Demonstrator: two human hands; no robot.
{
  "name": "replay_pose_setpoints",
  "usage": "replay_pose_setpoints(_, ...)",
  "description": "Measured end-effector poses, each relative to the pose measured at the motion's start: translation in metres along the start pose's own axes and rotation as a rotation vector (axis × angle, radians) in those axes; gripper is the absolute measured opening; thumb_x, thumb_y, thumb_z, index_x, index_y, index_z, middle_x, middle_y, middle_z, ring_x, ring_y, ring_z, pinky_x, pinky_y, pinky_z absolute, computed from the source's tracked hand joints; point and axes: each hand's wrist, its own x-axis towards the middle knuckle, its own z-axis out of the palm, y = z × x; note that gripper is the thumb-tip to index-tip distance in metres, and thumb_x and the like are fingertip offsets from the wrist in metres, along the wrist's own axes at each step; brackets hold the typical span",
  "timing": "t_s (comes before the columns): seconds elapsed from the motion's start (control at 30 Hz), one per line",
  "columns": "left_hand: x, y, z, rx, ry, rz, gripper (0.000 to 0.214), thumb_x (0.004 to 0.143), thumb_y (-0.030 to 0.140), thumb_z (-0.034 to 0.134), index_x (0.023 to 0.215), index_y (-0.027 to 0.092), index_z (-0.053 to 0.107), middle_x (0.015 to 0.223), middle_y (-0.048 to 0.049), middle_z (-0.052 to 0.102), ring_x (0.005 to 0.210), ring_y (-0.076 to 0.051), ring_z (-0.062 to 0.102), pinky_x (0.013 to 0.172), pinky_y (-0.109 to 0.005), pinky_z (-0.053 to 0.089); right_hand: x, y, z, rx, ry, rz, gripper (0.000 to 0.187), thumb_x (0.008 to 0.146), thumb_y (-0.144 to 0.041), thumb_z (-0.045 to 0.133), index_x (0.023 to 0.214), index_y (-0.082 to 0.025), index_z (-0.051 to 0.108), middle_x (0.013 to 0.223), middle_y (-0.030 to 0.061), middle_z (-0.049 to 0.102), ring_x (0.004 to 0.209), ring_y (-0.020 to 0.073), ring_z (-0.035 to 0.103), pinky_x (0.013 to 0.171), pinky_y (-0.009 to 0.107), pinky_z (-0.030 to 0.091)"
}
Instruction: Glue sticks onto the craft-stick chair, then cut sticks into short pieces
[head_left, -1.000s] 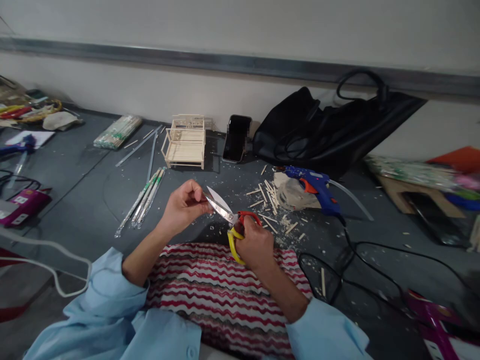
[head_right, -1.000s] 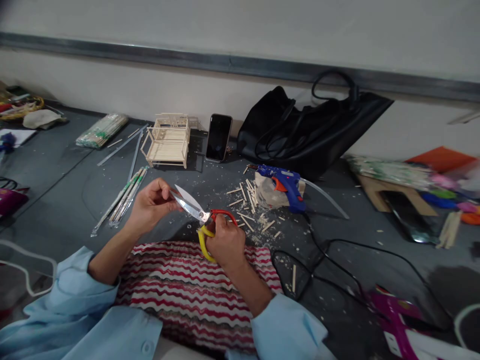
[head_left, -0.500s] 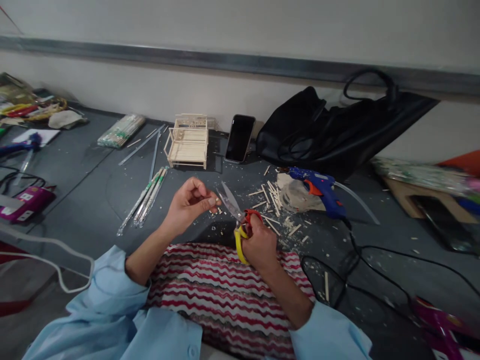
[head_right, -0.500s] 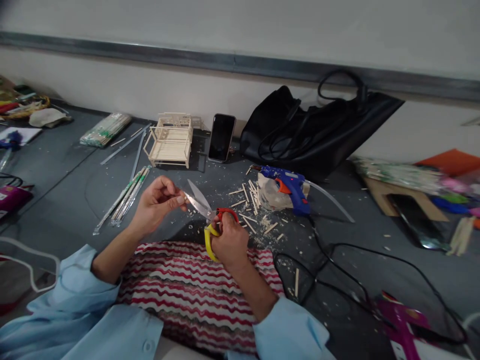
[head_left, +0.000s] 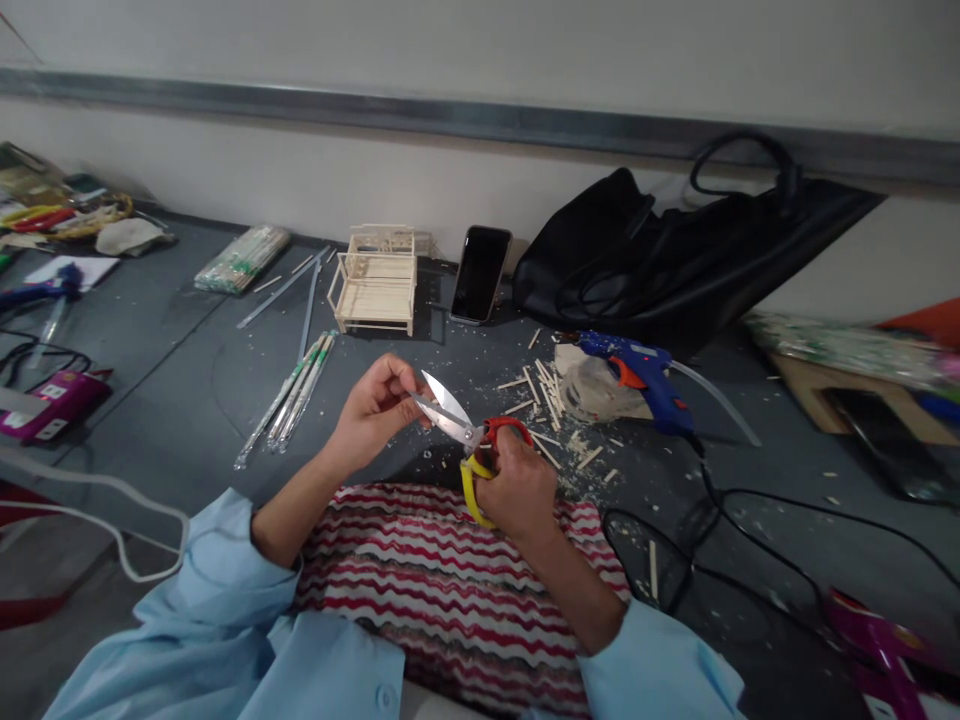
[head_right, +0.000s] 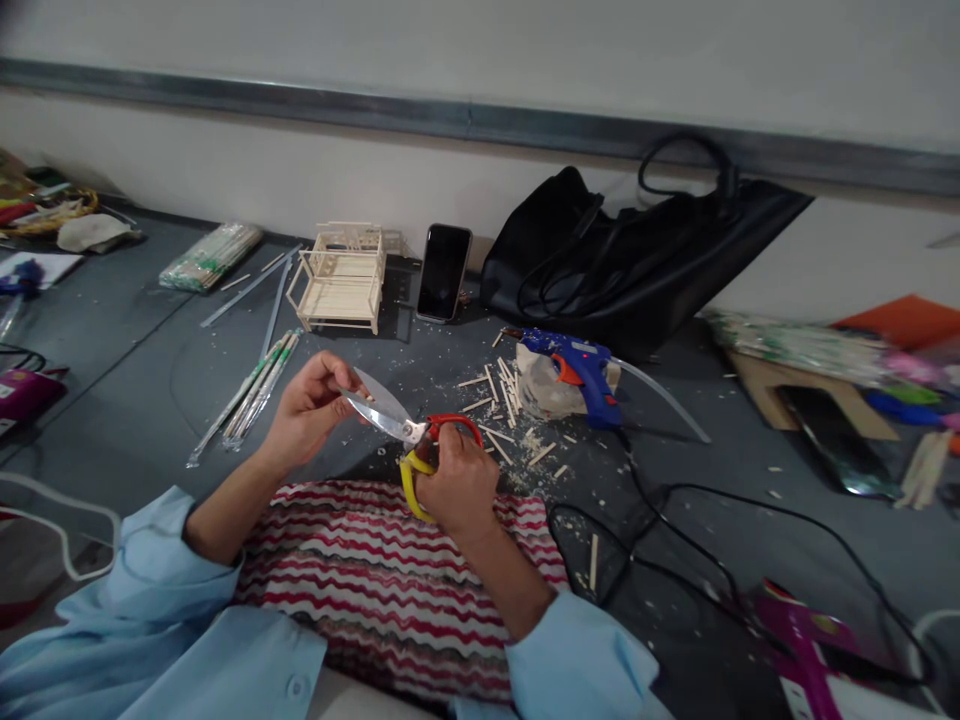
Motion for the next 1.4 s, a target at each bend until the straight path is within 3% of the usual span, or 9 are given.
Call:
replay_pose_setpoints(0.33,-0.0016,-0.0018,0.0,0.039,0.05,-0.014,0.029,0.073,0.03,0.073,0.081,0.019,0.047,0.077,-0.0003,0.063,0.063,-0.01,0.059,0.059,-0.023,0.05,-0.0006,-0.0014,-0.0041,0.011,-0.004,0.003,0.013,0.074,-0.028,0.049,0.079,-0.019,0.056,0.057,0.0007,0.051,0.056,0.0159,0.048,0.054,0.026,0.028)
replay_pose_setpoints(0.6,-0.0012,0.0003,0.0003,0.071,0.023,0.021,0.025,0.076,0.025,0.07,0.081,0.019,0.046,0.077,-0.0002,0.063,0.062,-0.009,0.059,0.059,-0.021,0.049,-0.0012,-0.0023,-0.0046,-0.031,-0.008,-0.014,0.014,0.076,-0.03,0.048,0.075,-0.019,0.056,0.054,0.0005,0.051,0.052,0.0152,0.048,0.053,0.026,0.027)
replay_pose_setpoints(0.87,-0.001,0.0027,-0.0029,0.084,0.02,-0.03,0.027,0.075,0.027,0.071,0.082,0.019,0.046,0.076,0.0002,0.063,0.062,-0.009,0.058,0.059,-0.021,0.049,-0.0028,-0.0014,-0.0034,-0.059,0.022,-0.048,0.016,0.078,-0.029,0.047,0.076,-0.018,0.057,0.053,0.0009,0.055,0.048,0.0144,0.049,0.051,0.026,0.027)
replay_pose_setpoints(1.03,0.0009,0.0018,-0.003,0.077,0.017,-0.026,0.028,0.075,0.024,0.071,0.083,0.019,0.045,0.07,0.0027,0.06,0.059,-0.008,0.058,0.058,-0.02,0.048,-0.0044,-0.0002,-0.0002,-0.057,-0.028,-0.016,0.016,0.079,-0.028,0.046,0.072,-0.019,0.056,0.052,0.0007,0.055,0.047,0.0136,0.049,0.05,0.025,0.026)
replay_pose_setpoints(1.2,0.0034,0.0022,-0.001,0.039,-0.015,-0.047,0.032,0.076,0.024,0.07,0.088,0.021,0.04,0.072,0.0026,0.063,0.067,-0.011,0.063,0.059,-0.021,0.049,-0.0017,0.0019,0.0026,0.151,-0.155,0.136,0.011,0.076,-0.024,0.046,0.073,-0.019,0.055,0.059,0.0018,0.061,0.051,0.013,0.053,0.051,0.023,0.032)
replay_pose_setpoints(1.4,0.0036,0.0039,-0.0014,0.03,-0.045,-0.035,0.032,0.078,0.021,0.068,0.089,0.021,0.038,0.073,0.0012,0.065,0.068,-0.011,0.063,0.059,-0.021,0.048,-0.0003,0.0044,0.0022,0.378,-0.142,0.226,0.011,0.074,-0.023,0.047,0.079,-0.02,0.056,0.061,-0.0002,0.06,0.051,0.0123,0.052,0.054,0.022,0.037)
